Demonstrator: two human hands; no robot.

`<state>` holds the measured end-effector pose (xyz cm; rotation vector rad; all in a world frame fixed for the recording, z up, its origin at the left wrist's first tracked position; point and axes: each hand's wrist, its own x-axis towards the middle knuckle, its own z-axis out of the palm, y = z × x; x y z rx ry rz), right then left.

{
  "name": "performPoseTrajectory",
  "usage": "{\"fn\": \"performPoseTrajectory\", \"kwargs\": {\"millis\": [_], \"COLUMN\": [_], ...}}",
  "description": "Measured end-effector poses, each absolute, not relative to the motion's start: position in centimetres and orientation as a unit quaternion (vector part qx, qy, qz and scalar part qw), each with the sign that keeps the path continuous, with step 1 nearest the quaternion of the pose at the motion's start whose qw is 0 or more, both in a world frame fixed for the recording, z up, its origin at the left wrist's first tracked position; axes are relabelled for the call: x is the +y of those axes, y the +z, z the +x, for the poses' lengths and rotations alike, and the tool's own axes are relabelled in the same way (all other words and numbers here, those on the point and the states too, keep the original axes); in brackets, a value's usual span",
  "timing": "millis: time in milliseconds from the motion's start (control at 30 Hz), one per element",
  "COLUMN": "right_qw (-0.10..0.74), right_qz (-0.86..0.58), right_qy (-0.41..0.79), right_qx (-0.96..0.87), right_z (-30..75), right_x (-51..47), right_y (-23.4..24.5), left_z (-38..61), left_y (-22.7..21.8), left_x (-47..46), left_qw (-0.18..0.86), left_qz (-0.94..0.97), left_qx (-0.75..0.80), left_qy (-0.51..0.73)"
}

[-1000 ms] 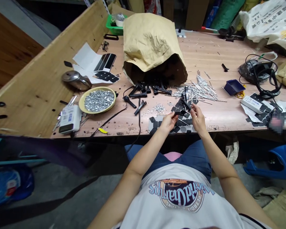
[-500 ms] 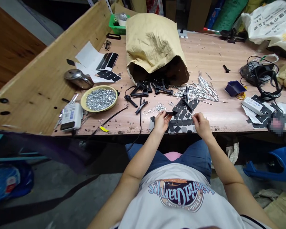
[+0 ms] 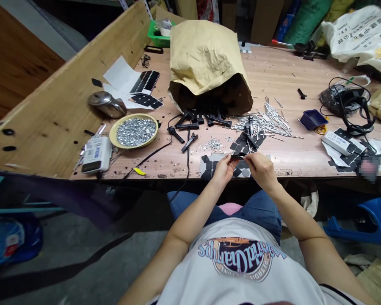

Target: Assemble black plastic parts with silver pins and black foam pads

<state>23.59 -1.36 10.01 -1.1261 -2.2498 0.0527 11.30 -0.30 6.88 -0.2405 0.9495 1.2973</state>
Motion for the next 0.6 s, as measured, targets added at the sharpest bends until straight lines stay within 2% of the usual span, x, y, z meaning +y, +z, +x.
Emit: {"fn": "performPoseTrajectory", "kwargs": {"millis": [200,333,467,533,600], "right_qw": [0.31,0.306,0.198,0.141,0.131], "right_qz": [-0.487,-0.523,-0.53,-0.515,-0.511], "right_qy": [0.023,0.16,0.313,0.33,0.323], "right_qx": [-0.816,-0.779,-0.763,-0.778,-0.785], "right_z": [23.8,24.9,26.4,27.0,27.2], "right_x": [-1.6,-0.8,0.3,0.5,0.7], "right_y": [9.3,9.3,9.9,10.6,11.6], "left_z": [11.7,12.2,13.2,13.7,14.0], "left_y": [7.3,7.6,7.7,7.6,7.4], "left_x": [-0.6,-1.0,-1.6,-1.7,-1.6], "left_qw": [0.704,0.696,0.697,0.7,0.709], "left_qz": [-0.082,-0.076,-0.09,-0.111,-0.132], "left_qx": [0.397,0.405,0.395,0.39,0.384], "left_qy": [0.583,0.587,0.592,0.588,0.577]}}
